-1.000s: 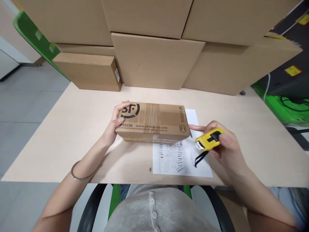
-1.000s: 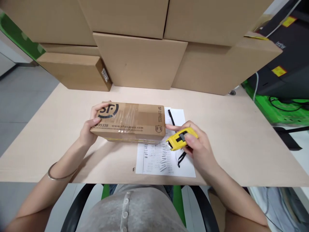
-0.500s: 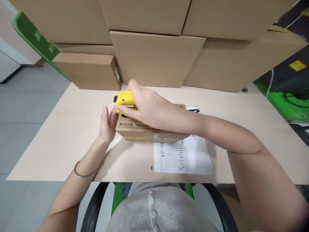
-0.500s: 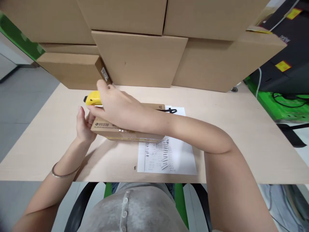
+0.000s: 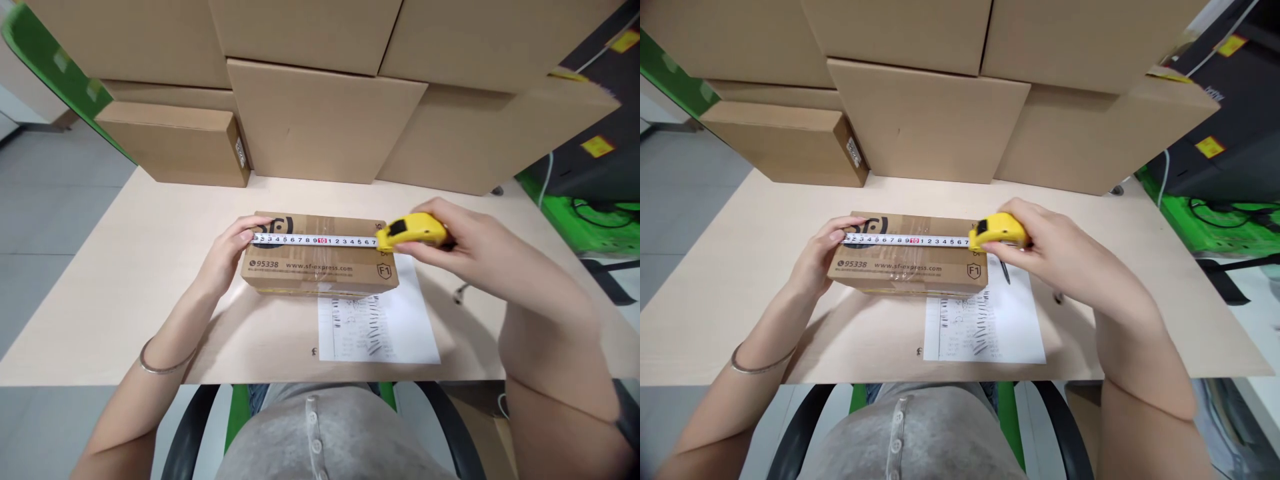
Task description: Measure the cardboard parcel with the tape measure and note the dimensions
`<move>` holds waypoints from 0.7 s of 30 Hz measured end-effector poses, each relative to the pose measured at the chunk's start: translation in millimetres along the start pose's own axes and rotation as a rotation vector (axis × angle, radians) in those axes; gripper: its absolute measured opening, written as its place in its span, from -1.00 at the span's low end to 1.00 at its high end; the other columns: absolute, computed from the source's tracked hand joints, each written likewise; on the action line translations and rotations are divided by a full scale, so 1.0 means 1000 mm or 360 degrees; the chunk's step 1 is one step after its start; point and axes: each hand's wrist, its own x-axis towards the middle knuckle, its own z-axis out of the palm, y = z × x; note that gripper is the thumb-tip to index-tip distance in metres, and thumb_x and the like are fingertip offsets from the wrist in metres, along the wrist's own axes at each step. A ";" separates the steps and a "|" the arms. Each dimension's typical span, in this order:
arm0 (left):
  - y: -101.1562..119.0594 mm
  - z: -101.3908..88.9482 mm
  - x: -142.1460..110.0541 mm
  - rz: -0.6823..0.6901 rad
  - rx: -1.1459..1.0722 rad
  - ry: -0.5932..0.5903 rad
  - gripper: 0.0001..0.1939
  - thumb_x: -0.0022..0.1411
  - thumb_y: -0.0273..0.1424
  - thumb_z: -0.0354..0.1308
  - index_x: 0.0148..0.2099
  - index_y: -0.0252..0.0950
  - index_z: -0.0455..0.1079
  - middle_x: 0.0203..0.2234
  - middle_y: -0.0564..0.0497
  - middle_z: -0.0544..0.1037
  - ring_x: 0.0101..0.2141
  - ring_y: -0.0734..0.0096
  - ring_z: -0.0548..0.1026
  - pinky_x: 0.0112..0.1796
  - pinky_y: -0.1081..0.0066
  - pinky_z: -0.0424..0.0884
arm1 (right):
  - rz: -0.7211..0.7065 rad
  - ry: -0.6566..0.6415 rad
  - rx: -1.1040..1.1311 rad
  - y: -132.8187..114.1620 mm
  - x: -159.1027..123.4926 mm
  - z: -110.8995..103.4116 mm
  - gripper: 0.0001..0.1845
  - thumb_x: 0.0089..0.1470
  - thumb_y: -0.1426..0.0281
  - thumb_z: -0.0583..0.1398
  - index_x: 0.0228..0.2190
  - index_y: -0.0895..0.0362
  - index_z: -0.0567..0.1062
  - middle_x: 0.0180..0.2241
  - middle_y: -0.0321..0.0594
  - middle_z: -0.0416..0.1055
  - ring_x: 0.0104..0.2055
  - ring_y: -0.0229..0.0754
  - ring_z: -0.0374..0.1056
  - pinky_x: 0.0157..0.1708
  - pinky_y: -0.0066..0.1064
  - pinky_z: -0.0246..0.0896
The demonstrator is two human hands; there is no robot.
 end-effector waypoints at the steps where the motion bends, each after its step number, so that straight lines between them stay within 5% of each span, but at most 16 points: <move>1: 0.000 0.000 0.000 -0.0002 -0.0011 0.0008 -0.66 0.24 -0.13 0.18 -0.04 -0.15 0.58 -0.01 -0.04 0.60 0.06 0.09 0.50 0.07 0.18 0.41 | 0.0057 0.0019 0.0001 0.008 -0.008 -0.004 -0.70 0.17 0.02 0.26 -0.30 -0.05 0.40 -0.39 -0.24 0.38 -0.45 -0.09 0.25 -0.49 -0.26 0.05; 13: 0.004 0.004 0.001 -0.0010 -0.0083 0.0092 -0.65 0.14 -0.08 0.28 -0.12 -0.15 0.64 -0.06 -0.06 0.62 0.03 0.07 0.53 0.03 0.22 0.47 | 0.0154 0.0036 -0.0073 0.026 -0.023 -0.005 -0.66 0.15 -0.02 0.24 -0.28 -0.04 0.38 -0.39 -0.27 0.40 -0.47 -0.13 0.28 -0.50 -0.28 0.09; 21: 0.000 0.002 -0.001 0.0049 -0.0029 0.0100 -0.60 0.23 -0.11 0.23 0.04 -0.12 0.63 0.10 -0.05 0.58 0.21 -0.05 0.40 0.23 0.07 0.32 | -0.0017 -0.0014 -0.0202 -0.012 0.006 -0.009 -0.61 0.20 -0.02 0.21 -0.34 0.04 0.38 -0.40 -0.25 0.42 -0.44 -0.15 0.29 -0.47 -0.32 0.05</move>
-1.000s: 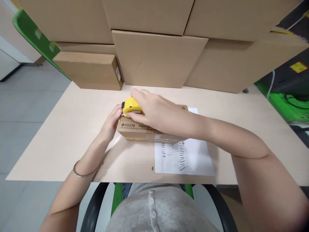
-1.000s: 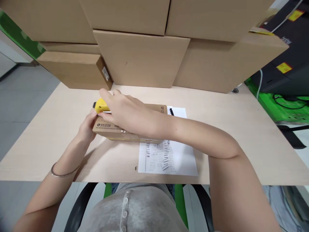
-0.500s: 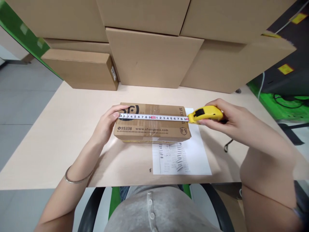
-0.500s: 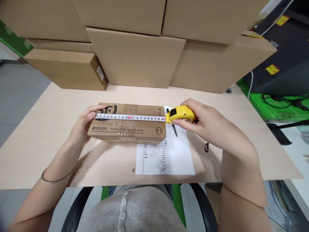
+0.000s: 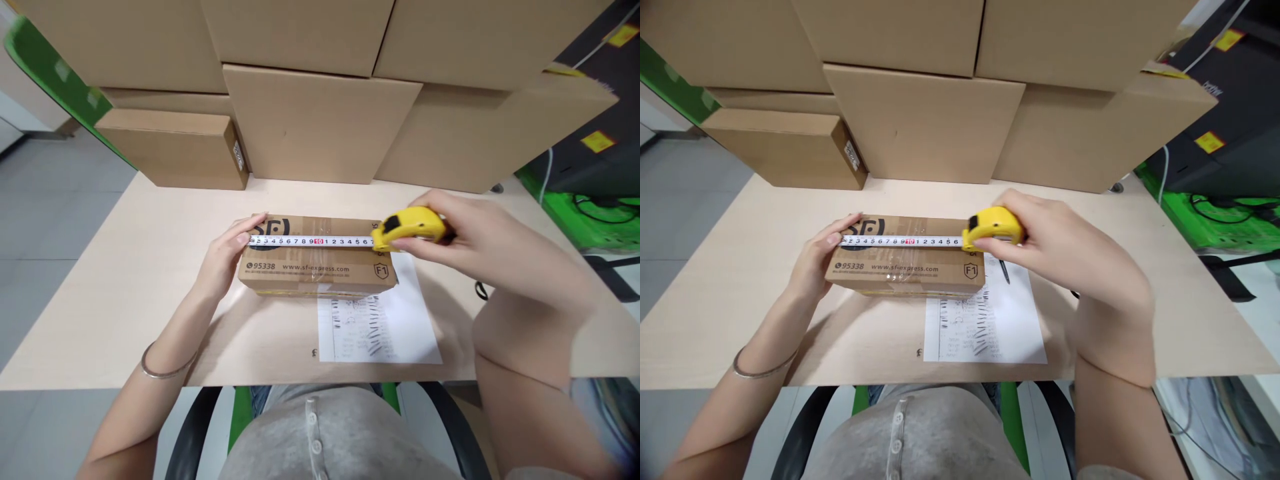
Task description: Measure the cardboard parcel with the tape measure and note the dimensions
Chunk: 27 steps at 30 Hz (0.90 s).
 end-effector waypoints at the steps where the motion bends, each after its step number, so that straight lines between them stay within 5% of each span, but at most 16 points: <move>1: -0.001 -0.001 -0.001 0.0010 0.0015 -0.0008 -0.59 0.24 -0.11 0.23 0.07 -0.12 0.61 0.14 -0.04 0.57 0.24 -0.06 0.38 0.26 0.06 0.28 | -0.0088 -0.0029 0.0016 -0.009 0.012 0.005 -0.64 0.21 0.01 0.21 -0.33 0.05 0.39 -0.37 -0.24 0.44 -0.41 -0.15 0.31 -0.44 -0.33 0.07; 5: -0.008 -0.008 -0.006 -0.0019 -0.0071 -0.0147 -0.34 0.32 0.13 0.04 0.30 -0.09 0.41 0.29 -0.02 0.42 0.34 -0.08 0.25 0.33 0.02 0.14 | -0.0429 -0.0098 0.0061 -0.049 0.062 0.033 -0.70 0.24 0.11 0.22 -0.28 0.08 0.36 -0.31 -0.23 0.45 -0.32 -0.15 0.34 -0.34 -0.36 0.10; 8: -0.014 -0.020 -0.011 0.0012 -0.0131 -0.0473 -0.04 0.15 0.34 0.02 0.46 -0.01 0.14 0.43 -0.01 0.17 0.41 -0.14 0.07 0.35 -0.01 0.10 | -0.0575 -0.0130 0.0075 -0.073 0.087 0.054 -0.74 0.26 0.18 0.22 -0.25 0.09 0.32 -0.29 -0.24 0.43 -0.29 -0.16 0.33 -0.29 -0.35 0.12; 10: -0.017 -0.028 -0.013 0.0090 0.0010 -0.0732 0.11 -0.01 0.13 0.39 0.49 0.05 0.02 0.47 -0.03 0.06 0.41 -0.21 0.05 0.34 -0.07 0.12 | -0.0633 -0.0156 0.0110 -0.083 0.095 0.063 -0.76 0.28 0.20 0.20 -0.22 0.09 0.30 -0.25 -0.23 0.40 -0.26 -0.16 0.33 -0.25 -0.34 0.14; 12: -0.019 -0.031 -0.013 0.0177 0.0178 -0.0829 0.22 -0.11 -0.21 0.56 0.49 0.06 -0.02 0.45 -0.10 0.10 0.39 -0.28 0.11 0.31 -0.13 0.16 | -0.0696 -0.0141 0.0166 -0.088 0.099 0.067 -0.77 0.31 0.20 0.18 -0.18 0.09 0.29 -0.16 -0.21 0.36 -0.22 -0.17 0.34 -0.22 -0.34 0.17; 16: -0.019 -0.025 -0.015 0.0215 0.0232 -0.0523 0.12 -0.14 -0.31 0.56 0.43 -0.13 0.13 0.36 -0.22 0.26 0.34 -0.31 0.19 0.30 -0.11 0.17 | -0.0804 0.0092 0.0284 -0.089 0.093 0.054 -0.73 0.30 0.14 0.18 -0.17 0.07 0.32 -0.10 -0.24 0.30 -0.16 -0.19 0.33 -0.14 -0.34 0.20; 20: -0.014 -0.008 -0.019 -0.0137 -0.0102 -0.0143 -0.20 0.00 -0.12 0.43 0.27 -0.20 0.33 0.24 -0.15 0.44 0.28 -0.19 0.31 0.20 0.09 0.35 | -0.0780 0.0277 0.0452 -0.084 0.073 0.036 -0.68 0.29 0.10 0.18 -0.18 0.10 0.35 -0.22 -0.29 0.40 -0.22 -0.22 0.35 -0.22 -0.35 0.19; 24: -0.001 0.009 -0.022 -0.0686 -0.0373 -0.0086 -0.50 0.14 -0.02 0.25 -0.03 -0.29 0.53 -0.23 -0.09 0.68 -0.15 -0.03 0.63 -0.22 0.25 0.57 | -0.0693 0.0094 0.0336 -0.066 0.057 0.053 -0.64 0.22 0.08 0.21 -0.14 0.10 0.39 -0.26 -0.26 0.44 -0.22 -0.13 0.36 -0.20 -0.29 0.18; 27: 0.002 0.016 -0.022 -0.0871 -0.0346 -0.0102 -0.55 0.20 -0.01 0.22 -0.11 -0.29 0.56 -0.50 0.00 0.63 -0.42 0.14 0.61 -0.32 0.29 0.55 | -0.0714 -0.0055 0.0321 -0.048 0.057 0.079 -0.61 0.16 0.05 0.24 -0.19 0.10 0.40 -0.23 -0.18 0.44 -0.14 -0.05 0.33 -0.07 -0.20 0.17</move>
